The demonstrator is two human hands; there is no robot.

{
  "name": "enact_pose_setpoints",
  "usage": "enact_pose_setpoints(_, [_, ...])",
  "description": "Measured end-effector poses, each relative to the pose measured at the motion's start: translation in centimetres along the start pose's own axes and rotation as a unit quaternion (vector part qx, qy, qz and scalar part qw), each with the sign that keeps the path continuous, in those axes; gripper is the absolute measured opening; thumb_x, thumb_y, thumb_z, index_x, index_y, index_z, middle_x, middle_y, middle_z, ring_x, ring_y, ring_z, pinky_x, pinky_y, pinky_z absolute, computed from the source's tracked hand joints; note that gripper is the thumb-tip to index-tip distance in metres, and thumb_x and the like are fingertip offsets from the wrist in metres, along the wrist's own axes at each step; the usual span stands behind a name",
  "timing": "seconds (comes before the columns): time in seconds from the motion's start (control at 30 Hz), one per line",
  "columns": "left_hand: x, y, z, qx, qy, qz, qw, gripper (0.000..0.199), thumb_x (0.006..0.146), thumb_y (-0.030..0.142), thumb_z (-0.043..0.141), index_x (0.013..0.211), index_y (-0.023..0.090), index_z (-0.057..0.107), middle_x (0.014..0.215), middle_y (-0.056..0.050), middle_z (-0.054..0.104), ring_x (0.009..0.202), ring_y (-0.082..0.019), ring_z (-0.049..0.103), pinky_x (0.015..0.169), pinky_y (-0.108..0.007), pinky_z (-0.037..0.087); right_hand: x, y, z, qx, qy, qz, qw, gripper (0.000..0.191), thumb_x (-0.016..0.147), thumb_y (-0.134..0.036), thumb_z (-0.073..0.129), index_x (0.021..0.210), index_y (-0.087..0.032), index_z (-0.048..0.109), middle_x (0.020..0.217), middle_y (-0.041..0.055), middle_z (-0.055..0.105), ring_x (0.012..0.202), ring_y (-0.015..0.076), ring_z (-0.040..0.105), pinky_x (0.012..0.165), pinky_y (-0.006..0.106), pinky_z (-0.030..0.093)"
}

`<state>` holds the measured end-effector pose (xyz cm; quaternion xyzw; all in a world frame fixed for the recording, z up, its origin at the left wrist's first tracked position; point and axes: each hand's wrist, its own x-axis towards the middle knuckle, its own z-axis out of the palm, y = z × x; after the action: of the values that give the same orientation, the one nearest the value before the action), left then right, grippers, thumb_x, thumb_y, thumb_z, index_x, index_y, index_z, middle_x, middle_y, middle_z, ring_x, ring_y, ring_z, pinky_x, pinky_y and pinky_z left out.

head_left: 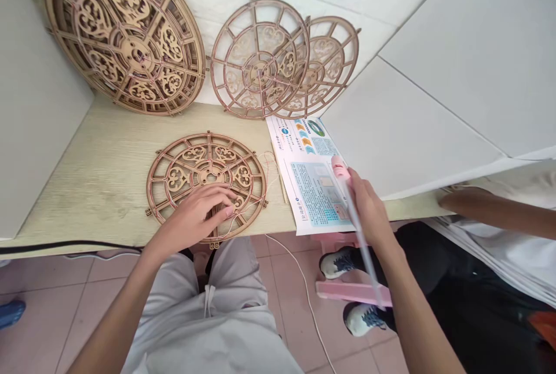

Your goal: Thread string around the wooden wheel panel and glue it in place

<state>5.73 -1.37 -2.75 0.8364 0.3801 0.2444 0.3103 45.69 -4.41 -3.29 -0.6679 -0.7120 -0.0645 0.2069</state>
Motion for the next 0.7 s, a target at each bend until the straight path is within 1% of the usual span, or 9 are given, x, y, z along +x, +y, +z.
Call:
enact_pose_setpoints(0.07, [0.1, 0.1, -0.3, -0.029, 0.007, 0.007, 1.000, 0.030, 0.104, 0.044, 0.047, 0.101, 0.023, 0.069, 0.127, -0.004, 0.069, 0.132, -0.022, 0.055, 0.115, -0.042, 0.041, 1.2, 1.6, 1.7, -0.073, -0.021, -0.016, 0.997, 0.058, 0.104, -0.036, 0.026, 0.151, -0.007, 0.044, 0.096, 0.0191, 0.063, 0.083, 0.0288, 0.058, 0.073, 0.043, 0.051])
enact_pose_setpoints(0.2, [-0.2, 1.1, -1.1, -0.063, 0.053, 0.005, 0.997, 0.025, 0.103, 0.040, 0.051, 0.102, 0.022, 0.068, 0.127, -0.004, 0.068, 0.123, -0.020, 0.061, 0.110, -0.037, 0.045, 2.1, 2.4, 4.0, -0.101, -0.031, -0.042, 0.994, 0.056, 0.103, -0.028, 0.025, 0.149, -0.003, 0.045, 0.099, 0.0225, 0.062, 0.086, 0.0286, 0.055, 0.076, 0.042, 0.048])
enact_pose_setpoints(0.3, [-1.0, 1.9, -1.8, -0.018, 0.081, 0.004, 0.997, 0.022, 0.103, 0.038, 0.052, 0.104, 0.024, 0.068, 0.130, -0.003, 0.065, 0.127, -0.018, 0.059, 0.114, -0.035, 0.042, 2.0, 2.0, 4.0, -0.113, -0.028, -0.036, 0.993, 0.054, 0.104, -0.029, 0.026, 0.147, -0.005, 0.049, 0.103, 0.0238, 0.064, 0.088, 0.0300, 0.055, 0.078, 0.045, 0.047])
enact_pose_setpoints(0.4, [-2.0, 2.0, -2.0, 0.029, 0.056, 0.006, 0.998, 0.020, 0.103, 0.037, 0.052, 0.106, 0.025, 0.068, 0.131, -0.002, 0.064, 0.127, -0.018, 0.059, 0.112, -0.034, 0.043, 1.7, 0.7, 2.7, -0.102, 0.004, -0.008, 0.995, 0.049, 0.104, -0.033, 0.033, 0.139, -0.011, 0.059, 0.097, 0.0220, 0.065, 0.087, 0.0317, 0.057, 0.078, 0.048, 0.046])
enact_pose_setpoints(0.47, [-2.6, 1.6, -1.9, 0.048, 0.030, -0.001, 0.998, 0.020, 0.103, 0.037, 0.052, 0.105, 0.024, 0.068, 0.132, -0.003, 0.064, 0.128, -0.019, 0.058, 0.111, -0.035, 0.045, 1.4, -1.2, 1.5, -0.024, 0.063, -0.004, 0.998, 0.045, 0.104, -0.035, 0.036, 0.127, -0.011, 0.067, 0.095, 0.0227, 0.066, 0.091, 0.0327, 0.058, 0.081, 0.051, 0.046])
enact_pose_setpoints(0.53, [-3.0, 1.0, -1.6, 0.051, 0.010, -0.008, 0.999, 0.021, 0.102, 0.037, 0.052, 0.103, 0.024, 0.068, 0.133, -0.004, 0.063, 0.131, -0.021, 0.056, 0.112, -0.037, 0.045, 1.1, -4.4, 0.7, 0.038, 0.080, -0.035, 0.995, 0.040, 0.106, -0.036, 0.038, 0.119, -0.014, 0.069, 0.105, 0.0216, 0.068, 0.101, 0.0309, 0.060, 0.090, 0.050, 0.048])
enact_pose_setpoints(0.63, [-3.3, 0.4, -1.1, 0.051, -0.015, -0.011, 0.999, 0.023, 0.101, 0.040, 0.055, 0.099, 0.024, 0.071, 0.135, -0.006, 0.063, 0.139, -0.025, 0.048, 0.117, -0.044, 0.040, 0.6, -10.6, 0.7, 0.137, 0.039, -0.121, 0.982, 0.025, 0.105, -0.034, 0.050, 0.111, -0.021, 0.071, 0.111, 0.0093, 0.069, 0.106, 0.0189, 0.063, 0.093, 0.033, 0.053])
enact_pose_setpoints(0.67, [-3.3, 0.2, -0.9, 0.055, -0.019, -0.008, 0.998, 0.023, 0.100, 0.041, 0.057, 0.098, 0.025, 0.072, 0.136, -0.005, 0.063, 0.142, -0.026, 0.045, 0.120, -0.047, 0.038, 0.5, -12.6, 1.0, 0.173, 0.018, -0.159, 0.972, 0.022, 0.104, -0.033, 0.052, 0.108, -0.023, 0.072, 0.111, 0.0063, 0.068, 0.106, 0.0166, 0.063, 0.093, 0.030, 0.054])
enact_pose_setpoints(0.7, [-3.3, 0.1, -0.8, 0.060, -0.020, -0.005, 0.998, 0.022, 0.099, 0.041, 0.058, 0.097, 0.025, 0.073, 0.136, -0.005, 0.063, 0.143, -0.027, 0.044, 0.121, -0.049, 0.035, 0.4, -14.4, 1.5, 0.235, 0.003, -0.207, 0.950, 0.020, 0.103, -0.029, 0.054, 0.108, -0.021, 0.072, 0.109, 0.0076, 0.068, 0.107, 0.0179, 0.062, 0.094, 0.033, 0.053])
